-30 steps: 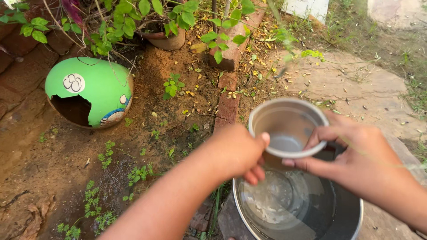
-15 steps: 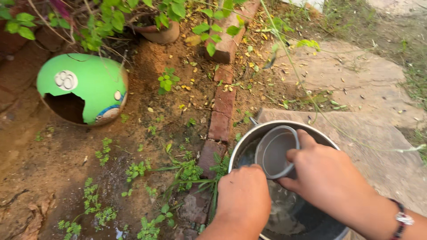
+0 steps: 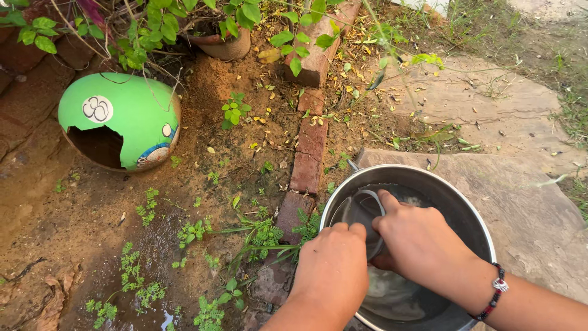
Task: The person fills a small plastic cup with water from a larger metal bucket and pours it into several potted plants in an outdoor garden area.
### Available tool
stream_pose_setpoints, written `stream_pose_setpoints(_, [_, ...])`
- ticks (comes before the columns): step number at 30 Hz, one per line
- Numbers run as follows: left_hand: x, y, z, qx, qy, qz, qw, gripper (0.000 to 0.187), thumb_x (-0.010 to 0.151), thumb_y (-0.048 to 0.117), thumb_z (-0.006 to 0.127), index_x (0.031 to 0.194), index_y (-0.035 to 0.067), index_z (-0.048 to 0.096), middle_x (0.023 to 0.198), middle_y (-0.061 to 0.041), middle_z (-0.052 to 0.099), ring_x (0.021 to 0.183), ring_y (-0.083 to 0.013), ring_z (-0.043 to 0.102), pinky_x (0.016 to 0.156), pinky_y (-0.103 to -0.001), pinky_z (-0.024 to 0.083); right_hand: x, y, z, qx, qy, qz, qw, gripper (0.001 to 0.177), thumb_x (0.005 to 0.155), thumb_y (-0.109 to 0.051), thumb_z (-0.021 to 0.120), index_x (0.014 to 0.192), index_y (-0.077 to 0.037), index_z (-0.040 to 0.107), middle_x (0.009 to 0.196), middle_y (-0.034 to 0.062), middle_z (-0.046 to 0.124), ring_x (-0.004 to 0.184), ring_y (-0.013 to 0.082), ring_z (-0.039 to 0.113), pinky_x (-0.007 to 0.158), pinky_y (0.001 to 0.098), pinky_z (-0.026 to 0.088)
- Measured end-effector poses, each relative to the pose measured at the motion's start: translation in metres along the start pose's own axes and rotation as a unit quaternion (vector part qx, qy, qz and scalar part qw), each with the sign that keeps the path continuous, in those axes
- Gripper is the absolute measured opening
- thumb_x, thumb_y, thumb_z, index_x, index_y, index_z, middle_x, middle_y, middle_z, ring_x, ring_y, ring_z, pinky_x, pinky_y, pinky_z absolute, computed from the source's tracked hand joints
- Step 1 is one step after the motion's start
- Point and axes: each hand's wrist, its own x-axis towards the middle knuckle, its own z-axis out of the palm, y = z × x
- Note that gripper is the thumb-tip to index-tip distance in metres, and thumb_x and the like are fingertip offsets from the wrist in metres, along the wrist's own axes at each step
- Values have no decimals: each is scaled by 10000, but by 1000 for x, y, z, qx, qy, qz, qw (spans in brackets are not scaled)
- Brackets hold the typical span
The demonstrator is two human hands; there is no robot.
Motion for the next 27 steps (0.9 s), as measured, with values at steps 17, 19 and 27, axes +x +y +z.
stream_pose_setpoints(17, [5, 5, -9, -18, -13, -54, 998, 289, 852, 56, 680, 1123, 17, 587, 1136, -194, 650, 1076, -367, 666, 891, -458, 553, -3, 20, 33, 197, 74, 40, 977, 457, 520, -395, 965, 832, -94, 820, 1432, 305, 521, 945, 395, 733, 850, 385, 590])
stream_pose_setpoints(19, [7, 9, -16, -27, -40, -87, 995, 327, 865, 78, 683, 1165, 29, 563, 1173, -192, 633, 1068, -380, 672, 896, -466, 553, -7, 24, 30, 240, 47, 99, 965, 475, 532, -393, 979, 829, -74, 791, 1443, 247, 547, 931, 354, 749, 827, 365, 598])
stream_pose_setpoints(27, [-2, 12, -28, -113, 29, -97, 988, 255, 968, 157, 591, 1199, 51, 570, 1244, -188, 580, 1052, -405, 656, 894, -508, 529, -32, 39, 56, 276, 243, 4, 930, 349, 535, -346, 979, 680, -98, 781, 1320, 230, 679, 1181, 331, 693, 916, 344, 558])
